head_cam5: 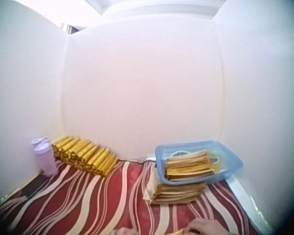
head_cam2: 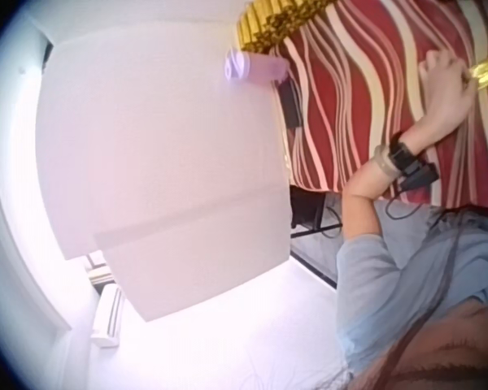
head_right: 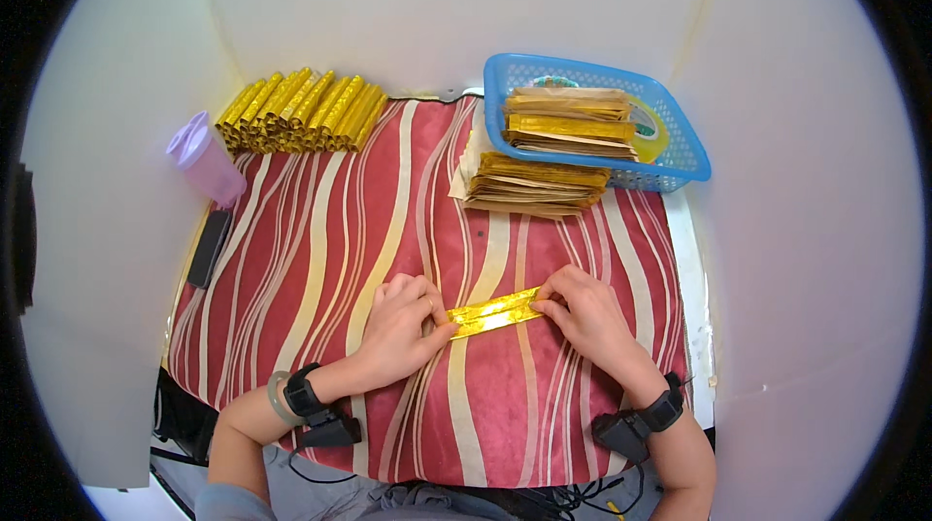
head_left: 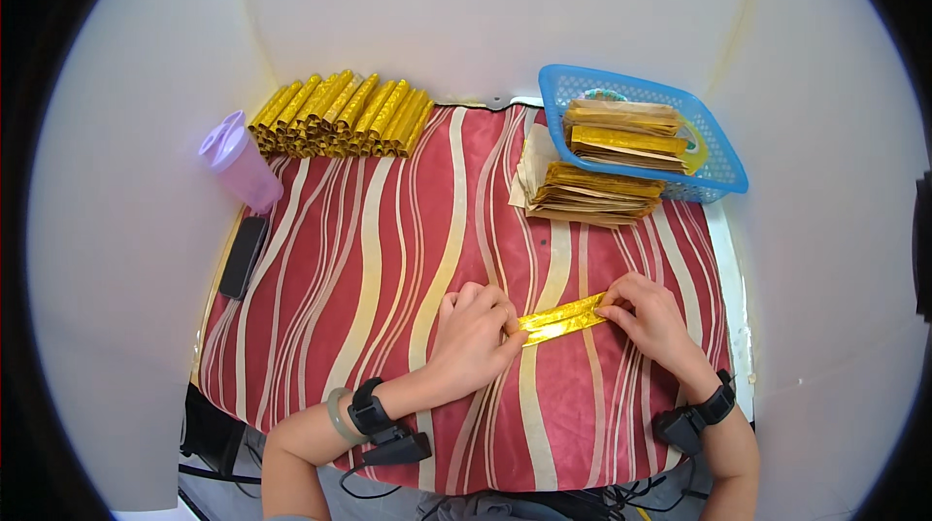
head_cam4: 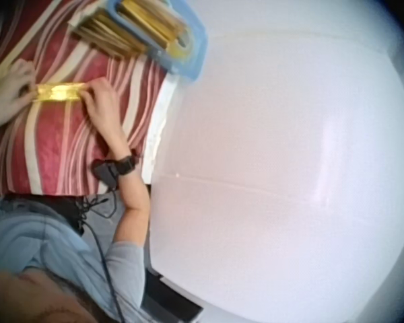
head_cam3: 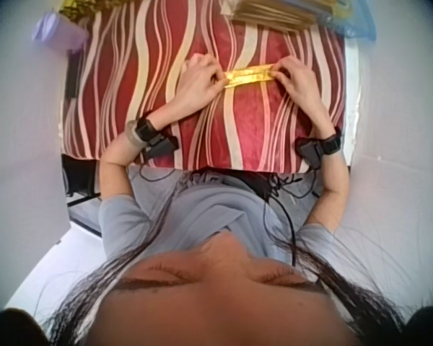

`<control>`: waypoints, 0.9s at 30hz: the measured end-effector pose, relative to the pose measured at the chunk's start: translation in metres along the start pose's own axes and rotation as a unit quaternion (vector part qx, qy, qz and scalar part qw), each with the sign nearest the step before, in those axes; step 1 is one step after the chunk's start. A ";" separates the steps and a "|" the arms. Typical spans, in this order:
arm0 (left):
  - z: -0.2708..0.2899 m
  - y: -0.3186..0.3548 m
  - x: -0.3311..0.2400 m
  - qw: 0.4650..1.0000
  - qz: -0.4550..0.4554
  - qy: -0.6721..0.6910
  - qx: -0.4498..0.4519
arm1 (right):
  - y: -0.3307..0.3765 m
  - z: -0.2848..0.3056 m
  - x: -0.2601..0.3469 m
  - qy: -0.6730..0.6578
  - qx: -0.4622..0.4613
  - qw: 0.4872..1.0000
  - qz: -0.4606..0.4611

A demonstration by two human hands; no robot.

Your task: Fold gold paper sheets into specific shapes, likely for ceremonial or decorative use.

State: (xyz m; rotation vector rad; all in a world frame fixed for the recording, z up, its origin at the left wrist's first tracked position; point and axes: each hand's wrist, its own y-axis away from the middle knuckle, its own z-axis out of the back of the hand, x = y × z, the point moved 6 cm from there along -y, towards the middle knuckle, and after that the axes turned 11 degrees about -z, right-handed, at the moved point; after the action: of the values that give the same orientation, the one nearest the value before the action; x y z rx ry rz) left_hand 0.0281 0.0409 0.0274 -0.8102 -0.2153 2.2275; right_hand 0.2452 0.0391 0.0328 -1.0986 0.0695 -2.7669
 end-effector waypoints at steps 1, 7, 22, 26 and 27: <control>-0.001 0.000 0.000 1.000 0.001 -0.004 0.007 | 0.000 -0.001 0.000 0.000 0.001 1.000 0.000; -0.001 -0.002 0.001 1.000 -0.001 0.009 0.016 | 0.001 -0.002 -0.001 0.001 -0.001 1.000 -0.013; -0.013 0.005 -0.016 0.943 -0.244 -0.193 0.122 | 0.008 -0.005 0.004 -0.025 -0.008 1.000 -0.015; -0.014 0.005 -0.016 0.941 -0.248 -0.194 0.125 | 0.009 -0.003 0.004 -0.019 -0.001 1.000 -0.016; -0.013 0.005 -0.016 0.941 -0.248 -0.193 0.125 | 0.009 -0.003 0.004 -0.032 0.002 0.999 -0.020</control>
State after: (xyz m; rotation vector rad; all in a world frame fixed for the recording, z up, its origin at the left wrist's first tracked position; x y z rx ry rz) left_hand 0.0421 0.0250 0.0231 -0.1459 -0.2813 1.8568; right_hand 0.2418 0.0294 0.0323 -1.1997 0.0355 -2.7626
